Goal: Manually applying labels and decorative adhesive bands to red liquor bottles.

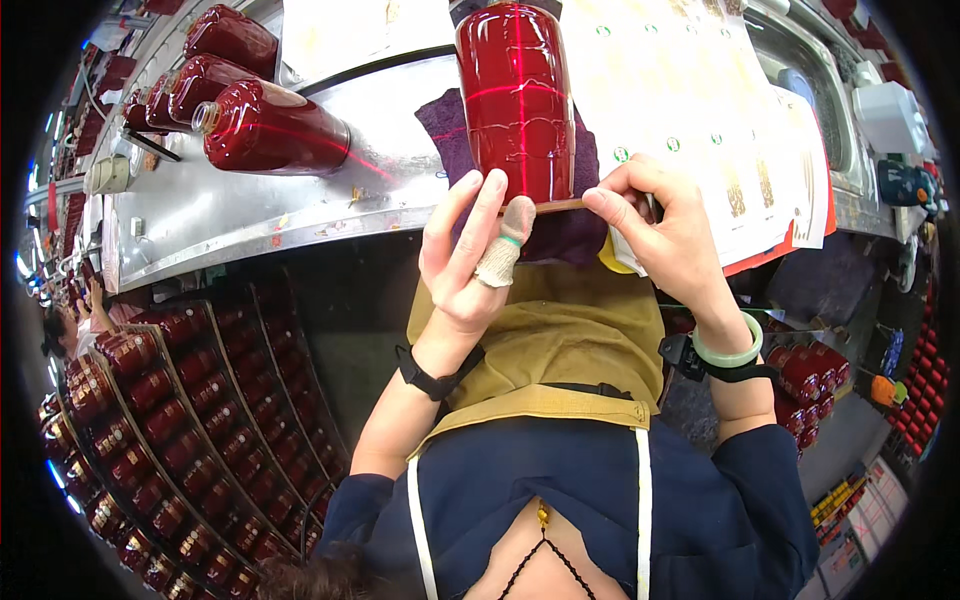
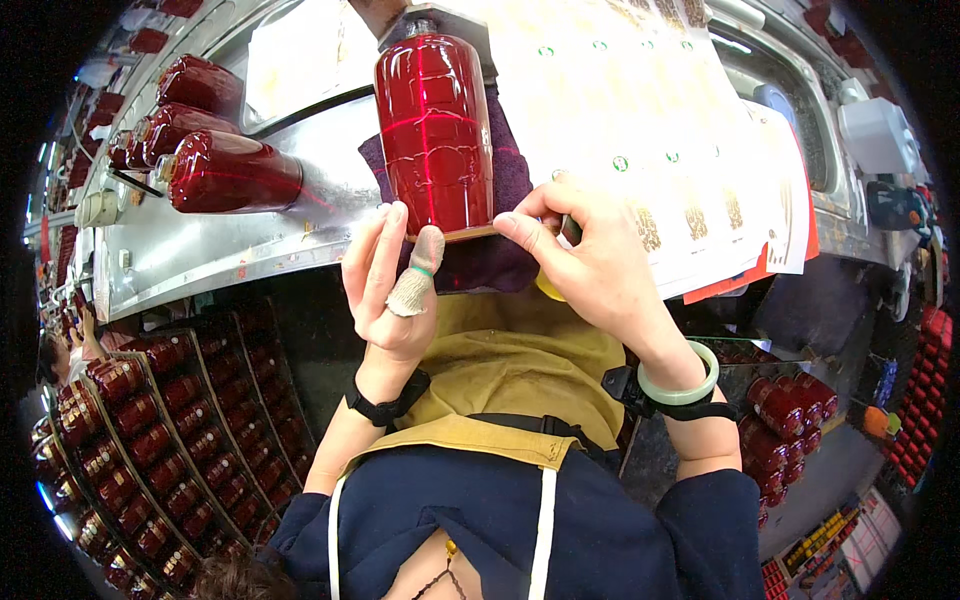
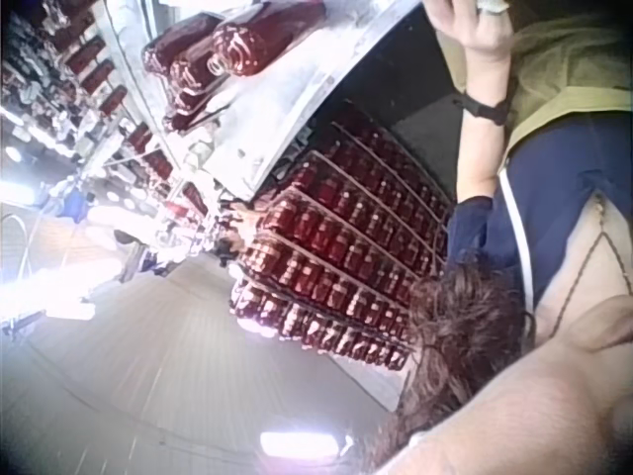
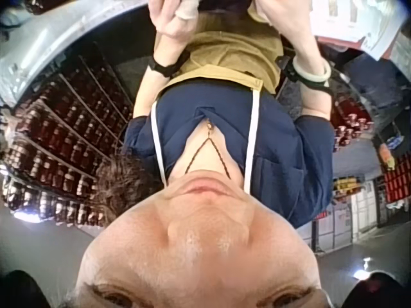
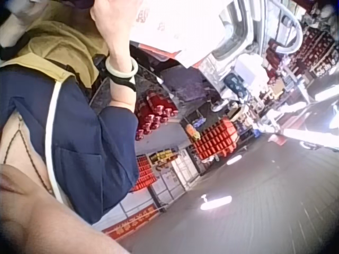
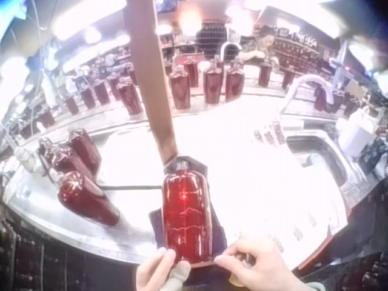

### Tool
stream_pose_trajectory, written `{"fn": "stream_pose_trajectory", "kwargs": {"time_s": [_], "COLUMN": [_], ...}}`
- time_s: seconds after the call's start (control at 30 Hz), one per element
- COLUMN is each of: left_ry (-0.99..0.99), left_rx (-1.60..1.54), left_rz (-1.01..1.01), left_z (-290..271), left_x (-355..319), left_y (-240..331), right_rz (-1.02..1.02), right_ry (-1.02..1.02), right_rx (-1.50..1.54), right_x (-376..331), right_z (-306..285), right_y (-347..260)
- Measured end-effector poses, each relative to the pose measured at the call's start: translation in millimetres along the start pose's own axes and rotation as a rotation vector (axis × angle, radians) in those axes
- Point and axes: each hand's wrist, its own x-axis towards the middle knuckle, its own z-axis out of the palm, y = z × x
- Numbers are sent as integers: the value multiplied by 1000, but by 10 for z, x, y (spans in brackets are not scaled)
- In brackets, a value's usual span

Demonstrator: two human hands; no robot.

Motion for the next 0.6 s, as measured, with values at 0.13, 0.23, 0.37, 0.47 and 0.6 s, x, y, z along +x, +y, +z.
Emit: {"fn": "stream_pose_trajectory", "kwargs": {"time_s": [0.13, 0.23, 0.37, 0.47, 0.6], "left_ry": [-29, -28, 27, 27, 43], "left_rx": [71, -37, -92, -97, -106], "left_rz": [121, 71, -34, -46, -26], "left_z": [11, 6, -13, -34, -30], "left_x": [76, 110, 59, -8, -27], "left_y": [16, -20, -95, -127, -104], "right_rz": [-26, -35, -67, -45, -44], "right_ry": [11, 11, -8, -15, -51], "right_rx": [-7, -20, -22, -14, -33], "right_x": [16, 12, 1, -7, -2], "right_z": [13, 29, 17, 7, -42], "right_y": [34, 31, 23, 6, -4]}}
